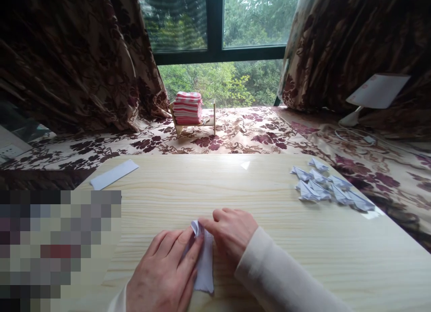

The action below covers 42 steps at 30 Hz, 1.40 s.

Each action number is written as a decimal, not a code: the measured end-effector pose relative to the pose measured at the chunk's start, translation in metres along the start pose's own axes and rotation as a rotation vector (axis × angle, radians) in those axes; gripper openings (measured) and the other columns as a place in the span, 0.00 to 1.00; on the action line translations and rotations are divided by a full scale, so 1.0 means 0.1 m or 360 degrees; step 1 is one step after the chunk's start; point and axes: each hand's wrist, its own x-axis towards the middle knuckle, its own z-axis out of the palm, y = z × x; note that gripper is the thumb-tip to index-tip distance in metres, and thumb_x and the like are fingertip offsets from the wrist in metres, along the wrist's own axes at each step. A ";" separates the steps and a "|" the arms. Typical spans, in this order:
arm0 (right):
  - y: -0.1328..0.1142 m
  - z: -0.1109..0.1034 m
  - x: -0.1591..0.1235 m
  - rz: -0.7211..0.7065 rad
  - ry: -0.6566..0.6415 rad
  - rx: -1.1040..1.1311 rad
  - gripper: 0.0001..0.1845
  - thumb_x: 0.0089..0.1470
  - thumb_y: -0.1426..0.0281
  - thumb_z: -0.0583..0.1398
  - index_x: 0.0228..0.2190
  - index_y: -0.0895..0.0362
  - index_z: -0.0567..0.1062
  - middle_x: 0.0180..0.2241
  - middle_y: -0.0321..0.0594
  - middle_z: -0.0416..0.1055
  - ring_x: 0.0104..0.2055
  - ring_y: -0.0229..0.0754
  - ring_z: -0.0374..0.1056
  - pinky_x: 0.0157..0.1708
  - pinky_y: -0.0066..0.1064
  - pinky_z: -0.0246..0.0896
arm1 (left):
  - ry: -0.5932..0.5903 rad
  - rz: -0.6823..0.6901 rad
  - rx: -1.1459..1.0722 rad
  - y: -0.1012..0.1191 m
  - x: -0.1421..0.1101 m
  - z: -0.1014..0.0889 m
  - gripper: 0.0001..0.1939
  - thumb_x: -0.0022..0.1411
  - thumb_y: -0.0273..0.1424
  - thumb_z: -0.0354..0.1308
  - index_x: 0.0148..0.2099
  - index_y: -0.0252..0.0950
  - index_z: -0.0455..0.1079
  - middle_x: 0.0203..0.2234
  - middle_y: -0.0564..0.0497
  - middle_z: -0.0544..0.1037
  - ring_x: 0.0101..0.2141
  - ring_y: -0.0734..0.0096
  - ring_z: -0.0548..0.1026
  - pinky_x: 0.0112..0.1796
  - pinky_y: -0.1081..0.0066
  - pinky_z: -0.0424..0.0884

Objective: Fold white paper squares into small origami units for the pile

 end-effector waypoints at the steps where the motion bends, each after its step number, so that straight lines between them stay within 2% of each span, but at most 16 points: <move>1: 0.01 0.00 0.03 0.0037 0.0072 0.0047 0.20 0.47 0.76 0.55 0.42 0.50 0.72 0.27 0.37 0.70 0.28 0.39 0.66 0.24 0.29 0.50 | 0.0013 -0.0004 -0.0009 0.00 0.00 0.01 0.20 0.64 0.31 0.45 0.55 0.32 0.66 0.49 0.42 0.72 0.45 0.56 0.67 0.47 0.55 0.61; 5: -0.01 -0.04 0.04 0.0049 0.0527 0.0412 0.18 0.54 0.77 0.49 0.43 0.55 0.73 0.30 0.39 0.72 0.29 0.37 0.67 0.27 0.27 0.56 | 0.0125 -0.0052 -0.0054 0.01 -0.01 0.07 0.19 0.66 0.33 0.43 0.53 0.33 0.67 0.46 0.43 0.74 0.46 0.57 0.67 0.47 0.57 0.59; 8: -0.10 -0.09 0.04 0.0078 0.0645 0.0654 0.12 0.58 0.71 0.51 0.36 0.56 0.75 0.28 0.39 0.71 0.27 0.36 0.66 0.27 0.26 0.57 | 0.0169 -0.0131 -0.0119 0.03 -0.02 0.10 0.19 0.66 0.33 0.43 0.54 0.35 0.67 0.47 0.46 0.74 0.46 0.58 0.66 0.47 0.57 0.58; 11: -0.16 -0.06 0.05 0.0189 0.0604 0.0676 0.12 0.57 0.66 0.54 0.26 0.56 0.74 0.24 0.37 0.69 0.24 0.35 0.63 0.24 0.26 0.55 | 0.0176 -0.0172 -0.0165 0.04 -0.02 0.10 0.18 0.66 0.34 0.44 0.53 0.36 0.68 0.48 0.47 0.74 0.46 0.60 0.67 0.48 0.58 0.57; 13: -0.17 0.00 0.05 0.0228 0.0546 0.0619 0.13 0.56 0.66 0.54 0.23 0.56 0.72 0.23 0.36 0.67 0.22 0.34 0.61 0.23 0.25 0.54 | 0.0178 -0.0180 -0.0172 0.04 -0.02 0.10 0.18 0.66 0.34 0.44 0.53 0.36 0.68 0.48 0.47 0.74 0.46 0.60 0.67 0.48 0.58 0.57; 16: -0.17 0.06 0.05 0.0266 0.0464 0.0565 0.15 0.57 0.67 0.53 0.23 0.56 0.72 0.22 0.35 0.66 0.21 0.33 0.60 0.22 0.26 0.52 | 0.0196 -0.0186 -0.0171 0.05 -0.03 0.10 0.19 0.66 0.35 0.43 0.52 0.36 0.69 0.47 0.47 0.74 0.46 0.60 0.67 0.48 0.58 0.56; 23: -0.19 0.04 0.04 0.0311 0.0424 0.0668 0.17 0.58 0.64 0.52 0.23 0.56 0.73 0.22 0.36 0.67 0.22 0.35 0.61 0.23 0.26 0.52 | 0.0152 -0.0230 -0.0201 0.07 -0.03 0.09 0.18 0.66 0.34 0.43 0.52 0.36 0.68 0.50 0.48 0.73 0.46 0.62 0.67 0.49 0.57 0.55; 33: -0.19 0.08 0.03 0.0320 0.0355 0.0650 0.11 0.56 0.67 0.53 0.28 0.55 0.74 0.23 0.36 0.69 0.24 0.37 0.64 0.23 0.27 0.56 | 0.0144 -0.0233 -0.0200 0.08 -0.04 0.06 0.19 0.65 0.34 0.45 0.54 0.34 0.67 0.51 0.47 0.72 0.47 0.61 0.66 0.50 0.57 0.54; 35: -0.20 0.09 0.03 0.0287 0.0377 0.0643 0.10 0.54 0.70 0.53 0.35 0.56 0.73 0.25 0.38 0.70 0.25 0.37 0.65 0.23 0.26 0.58 | 0.0140 -0.0231 -0.0194 0.08 -0.03 0.06 0.19 0.65 0.35 0.45 0.53 0.34 0.67 0.51 0.47 0.72 0.48 0.61 0.66 0.51 0.57 0.54; 38: -0.19 0.11 0.03 0.0153 0.0438 0.0662 0.19 0.53 0.74 0.53 0.47 0.56 0.69 0.37 0.43 0.71 0.30 0.38 0.67 0.26 0.27 0.63 | 0.0146 -0.0240 -0.0185 0.09 -0.03 0.05 0.18 0.65 0.34 0.45 0.53 0.34 0.67 0.49 0.47 0.73 0.48 0.60 0.66 0.51 0.56 0.54; 40: -0.18 0.10 0.03 0.0050 0.0461 0.0643 0.19 0.53 0.76 0.52 0.46 0.53 0.70 0.41 0.45 0.69 0.34 0.39 0.67 0.30 0.29 0.65 | 0.0150 -0.0265 -0.0192 0.10 -0.03 0.04 0.18 0.66 0.33 0.44 0.53 0.35 0.67 0.49 0.46 0.73 0.48 0.60 0.66 0.52 0.56 0.54; 42: -0.18 0.09 0.04 0.0012 0.0466 0.0593 0.16 0.53 0.77 0.52 0.41 0.52 0.73 0.40 0.44 0.68 0.36 0.41 0.67 0.32 0.31 0.65 | 0.0141 -0.0293 -0.0205 0.12 -0.03 0.04 0.18 0.66 0.32 0.43 0.54 0.35 0.67 0.49 0.46 0.73 0.48 0.61 0.66 0.53 0.56 0.53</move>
